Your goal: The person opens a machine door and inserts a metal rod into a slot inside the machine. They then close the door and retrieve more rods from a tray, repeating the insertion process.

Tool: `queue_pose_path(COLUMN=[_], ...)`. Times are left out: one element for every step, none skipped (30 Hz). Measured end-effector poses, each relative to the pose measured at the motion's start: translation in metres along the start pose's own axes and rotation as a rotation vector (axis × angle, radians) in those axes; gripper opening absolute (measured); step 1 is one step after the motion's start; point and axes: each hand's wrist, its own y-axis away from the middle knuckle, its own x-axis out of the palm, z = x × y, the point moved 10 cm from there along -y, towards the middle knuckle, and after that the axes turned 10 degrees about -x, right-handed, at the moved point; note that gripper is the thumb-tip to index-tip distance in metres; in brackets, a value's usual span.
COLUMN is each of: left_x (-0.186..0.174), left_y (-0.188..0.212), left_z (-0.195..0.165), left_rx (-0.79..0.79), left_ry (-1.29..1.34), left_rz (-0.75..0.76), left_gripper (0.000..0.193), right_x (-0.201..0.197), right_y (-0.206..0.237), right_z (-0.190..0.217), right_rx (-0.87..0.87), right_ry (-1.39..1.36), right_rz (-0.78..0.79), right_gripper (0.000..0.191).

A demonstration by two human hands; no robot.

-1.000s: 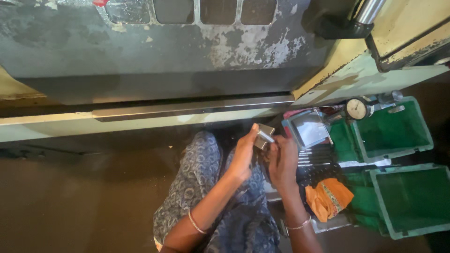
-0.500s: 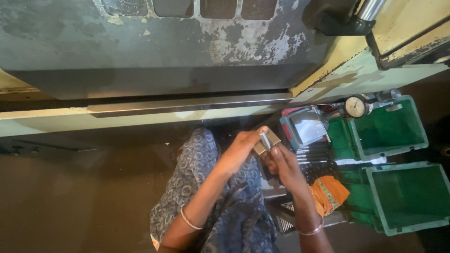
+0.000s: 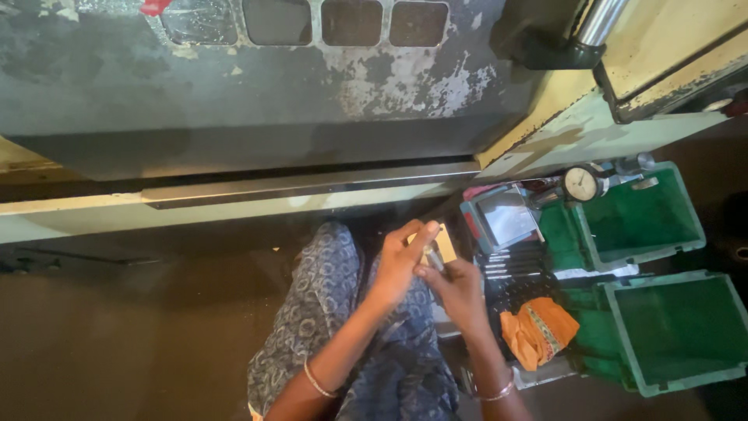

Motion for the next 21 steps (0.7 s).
queue_pose_path(left_x=[0.000, -0.001, -0.002, -0.002, -0.003, -0.002, -0.001, -0.001, -0.002, -0.004, -0.016, -0.030, -0.044, -0.055, -0.065, -0.070, -0.067, -0.063, -0.059, -0.056, -0.053], left_y=[0.000, 0.000, 0.001, 0.002, 0.003, 0.004, 0.005, 0.005, 0.004, 0.003, 0.001, -0.002, -0.001, -0.006, -0.010, -0.013, -0.016, -0.017, -0.017, -0.017, -0.016], left_z=[0.000, 0.000, -0.001, -0.001, 0.004, 0.010, 0.015, 0.016, 0.016, 0.016, 0.008, -0.002, -0.012, -0.005, 0.001, 0.008, 0.002, -0.004, -0.009, -0.006, -0.001], left_rx=[-0.006, -0.002, 0.002, 0.006, -0.032, -0.068, -0.104, -0.095, -0.088, -0.080, -0.006, 0.069, 0.143, 0.047, -0.047, -0.142, -0.083, -0.026, 0.031, 0.016, 0.000], left_ry=[0.011, 0.001, -0.008, -0.017, 0.026, 0.070, 0.113, 0.104, 0.096, 0.087, 0.055, 0.022, -0.009, 0.087, 0.182, 0.277, 0.354, 0.429, 0.504, 0.520, 0.537], left_rz=[0.017, 0.018, 0.019, 0.020, 0.030, 0.040, 0.052, 0.052, 0.053, 0.053, -0.048, -0.149, -0.251, -0.279, -0.300, -0.321, -0.270, -0.220, -0.168, -0.179, -0.189], left_gripper=[0.034, 0.034, 0.035, 0.035, 0.034, 0.033, 0.032, 0.032, 0.032, 0.032, 0.035, 0.037, 0.040, 0.040, 0.040, 0.039, 0.037, 0.034, 0.032, 0.030, 0.029], right_x=[-0.001, -0.002, -0.001, 0.002, 0.004, 0.006, 0.007, 0.008, 0.005, 0.002, -0.002, -0.009, -0.017, -0.024, -0.023, -0.021, -0.017, -0.008, 0.002, 0.012, 0.020], right_y=[0.003, 0.006, 0.006, 0.006, 0.007, 0.009, 0.012, 0.015, 0.019, 0.023, 0.027, 0.028, 0.028, 0.027, 0.022, 0.013, 0.004, -0.002, -0.008, -0.009, -0.011], right_z=[-0.008, -0.015, -0.012, -0.008, -0.005, -0.002, 0.000, 0.003, 0.011, 0.020, 0.029, 0.028, 0.028, 0.028, 0.027, 0.026, 0.026, 0.020, 0.014, 0.008, 0.012], right_rx=[0.067, 0.134, 0.090, 0.045, 0.002, -0.030, -0.063, -0.096, -0.171, -0.247, -0.323, -0.301, -0.276, -0.251, -0.239, -0.226, -0.208, -0.127, -0.047, 0.034, 0.015], right_ry=[0.056, 0.111, 0.091, 0.072, 0.054, 0.064, 0.073, 0.082, 0.161, 0.239, 0.317, 0.300, 0.284, 0.267, 0.173, 0.080, -0.013, -0.003, 0.006, 0.017, 0.009], right_rz=[-0.007, -0.012, -0.018, -0.023, -0.027, -0.034, -0.041, -0.049, -0.092, -0.136, -0.181, -0.232, -0.280, -0.329, -0.303, -0.275, -0.246, -0.205, -0.162, -0.116, -0.103], right_gripper=[0.019, 0.018, 0.017, 0.017, 0.017, 0.017, 0.017, 0.017, 0.018, 0.021, 0.025, 0.027, 0.030, 0.033, 0.032, 0.031, 0.031, 0.028, 0.027, 0.029, 0.027])
